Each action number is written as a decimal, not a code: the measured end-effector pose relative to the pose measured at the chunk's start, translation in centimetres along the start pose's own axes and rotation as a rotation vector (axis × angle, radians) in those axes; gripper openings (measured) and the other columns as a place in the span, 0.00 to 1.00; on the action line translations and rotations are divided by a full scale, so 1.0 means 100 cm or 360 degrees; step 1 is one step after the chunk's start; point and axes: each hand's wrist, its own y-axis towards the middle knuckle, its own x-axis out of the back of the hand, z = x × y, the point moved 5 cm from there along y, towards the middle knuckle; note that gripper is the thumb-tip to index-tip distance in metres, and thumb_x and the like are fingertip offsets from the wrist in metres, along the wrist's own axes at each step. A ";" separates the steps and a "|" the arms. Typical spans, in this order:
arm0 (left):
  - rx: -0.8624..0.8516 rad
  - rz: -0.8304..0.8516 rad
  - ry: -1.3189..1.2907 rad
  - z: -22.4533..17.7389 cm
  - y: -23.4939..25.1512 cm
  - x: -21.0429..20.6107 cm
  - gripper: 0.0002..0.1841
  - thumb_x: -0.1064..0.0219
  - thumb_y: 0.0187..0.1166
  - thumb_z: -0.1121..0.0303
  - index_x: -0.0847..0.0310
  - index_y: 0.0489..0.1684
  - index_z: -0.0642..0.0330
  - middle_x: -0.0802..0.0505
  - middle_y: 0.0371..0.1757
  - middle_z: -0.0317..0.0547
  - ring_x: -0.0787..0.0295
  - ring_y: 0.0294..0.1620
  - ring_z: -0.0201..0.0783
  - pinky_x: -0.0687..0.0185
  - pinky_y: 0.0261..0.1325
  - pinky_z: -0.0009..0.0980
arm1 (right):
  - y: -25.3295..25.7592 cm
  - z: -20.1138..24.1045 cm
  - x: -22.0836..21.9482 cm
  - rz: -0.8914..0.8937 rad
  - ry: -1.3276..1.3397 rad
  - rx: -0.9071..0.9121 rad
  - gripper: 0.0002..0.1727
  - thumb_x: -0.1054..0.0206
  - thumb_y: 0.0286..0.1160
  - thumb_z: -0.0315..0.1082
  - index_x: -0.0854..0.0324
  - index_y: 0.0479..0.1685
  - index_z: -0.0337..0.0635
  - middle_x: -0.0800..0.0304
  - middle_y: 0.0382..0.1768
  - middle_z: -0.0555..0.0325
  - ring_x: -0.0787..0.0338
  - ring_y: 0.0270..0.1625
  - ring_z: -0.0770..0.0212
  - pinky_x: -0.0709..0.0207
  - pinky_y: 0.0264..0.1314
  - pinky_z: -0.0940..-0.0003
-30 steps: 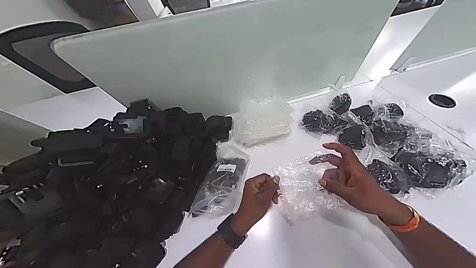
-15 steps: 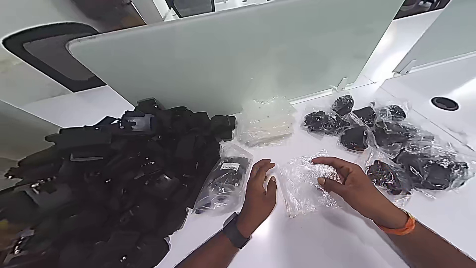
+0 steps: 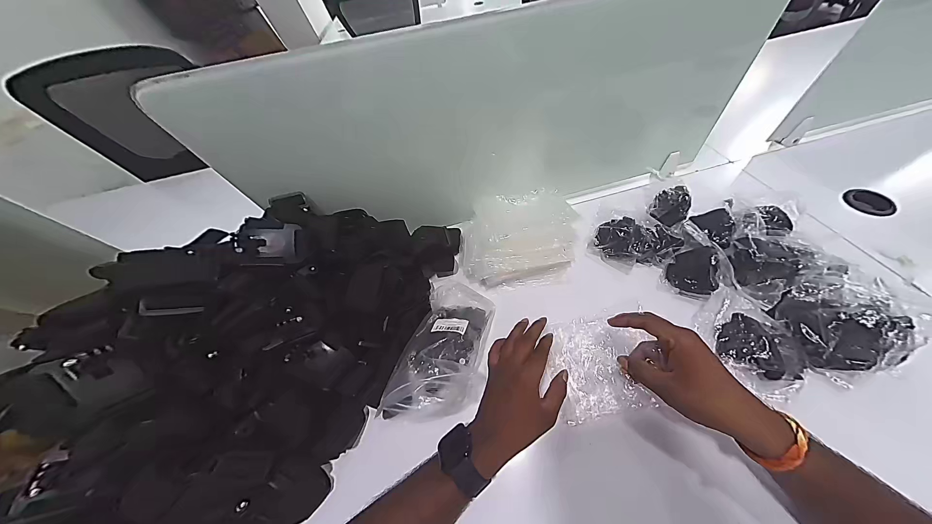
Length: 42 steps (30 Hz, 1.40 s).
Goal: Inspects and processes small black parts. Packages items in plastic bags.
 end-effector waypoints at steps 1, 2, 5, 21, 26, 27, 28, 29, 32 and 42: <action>-0.0009 0.0003 0.0000 -0.001 0.000 0.000 0.26 0.39 0.82 0.50 0.17 0.74 0.55 0.23 0.86 0.43 0.36 0.90 0.49 0.40 0.84 0.58 | 0.000 0.000 0.000 0.0006 0.0019 -0.0002 0.27 0.30 0.68 0.30 0.20 0.72 0.47 0.14 0.60 0.62 0.20 0.23 0.77 0.20 0.25 0.80; -0.0017 -0.0004 -0.0002 -0.001 0.000 0.001 0.27 0.40 0.83 0.50 0.17 0.74 0.55 0.23 0.86 0.43 0.36 0.89 0.48 0.41 0.84 0.58 | 0.000 0.002 0.001 0.0010 0.0056 -0.0004 0.27 0.29 0.68 0.29 0.21 0.71 0.47 0.12 0.54 0.63 0.19 0.22 0.76 0.19 0.26 0.80; -0.0033 -0.0029 -0.0018 -0.002 0.000 0.003 0.26 0.44 0.86 0.51 0.18 0.75 0.55 0.22 0.85 0.43 0.35 0.89 0.48 0.42 0.85 0.59 | -0.001 0.005 0.005 -0.0002 0.0164 -0.0014 0.26 0.28 0.67 0.29 0.20 0.69 0.47 0.10 0.31 0.64 0.18 0.19 0.72 0.18 0.25 0.77; -0.0051 0.0334 0.0223 -0.001 -0.002 -0.010 0.29 0.46 0.86 0.46 0.22 0.80 0.51 0.26 0.88 0.37 0.43 0.93 0.51 0.55 0.85 0.71 | -0.001 -0.007 0.009 0.0127 -0.0380 -0.0168 0.26 0.24 0.67 0.34 0.20 0.68 0.46 0.15 0.58 0.56 0.17 0.28 0.70 0.18 0.32 0.71; -0.0054 0.0362 0.0267 -0.003 -0.001 -0.011 0.30 0.47 0.86 0.45 0.23 0.81 0.51 0.27 0.89 0.37 0.44 0.93 0.52 0.56 0.85 0.72 | 0.003 -0.013 0.029 -0.0044 -0.0965 -0.0054 0.21 0.26 0.69 0.33 0.16 0.63 0.44 0.14 0.58 0.46 0.11 0.44 0.48 0.16 0.47 0.46; -0.0053 0.0364 0.0271 -0.003 -0.001 -0.011 0.30 0.47 0.86 0.45 0.23 0.81 0.51 0.27 0.89 0.37 0.44 0.93 0.52 0.56 0.85 0.72 | 0.004 -0.011 0.031 -0.0159 -0.1012 0.0049 0.20 0.27 0.70 0.34 0.15 0.62 0.43 0.14 0.61 0.44 0.10 0.53 0.45 0.16 0.55 0.43; -0.0051 0.0366 0.0274 -0.003 -0.001 -0.011 0.30 0.47 0.86 0.45 0.23 0.81 0.51 0.27 0.89 0.38 0.44 0.93 0.52 0.56 0.85 0.72 | 0.005 -0.008 0.030 -0.0264 -0.1029 0.0181 0.19 0.29 0.74 0.38 0.15 0.63 0.43 0.14 0.65 0.45 0.12 0.62 0.44 0.18 0.62 0.43; -0.0050 0.0370 0.0277 -0.003 -0.001 -0.011 0.30 0.47 0.86 0.45 0.23 0.81 0.51 0.27 0.89 0.38 0.44 0.93 0.52 0.56 0.85 0.72 | 0.005 -0.003 0.025 -0.0329 -0.1028 0.0327 0.22 0.32 0.77 0.43 0.16 0.66 0.43 0.15 0.70 0.45 0.14 0.69 0.45 0.20 0.70 0.45; -0.0064 0.0367 0.0298 -0.004 -0.001 -0.012 0.30 0.48 0.87 0.46 0.24 0.81 0.52 0.27 0.89 0.39 0.43 0.93 0.53 0.55 0.84 0.73 | -0.001 0.010 -0.013 -0.0114 -0.0978 0.0667 0.35 0.41 0.82 0.57 0.26 0.81 0.43 0.27 0.84 0.49 0.30 0.87 0.48 0.39 0.87 0.41; -0.0053 0.0372 0.0367 -0.006 -0.002 -0.013 0.31 0.50 0.87 0.45 0.24 0.82 0.51 0.28 0.90 0.37 0.43 0.93 0.53 0.55 0.84 0.73 | -0.001 -0.013 -0.063 0.0498 -0.1288 0.0463 0.53 0.62 0.81 0.75 0.51 0.95 0.42 0.55 0.96 0.53 0.57 0.97 0.49 0.66 0.92 0.31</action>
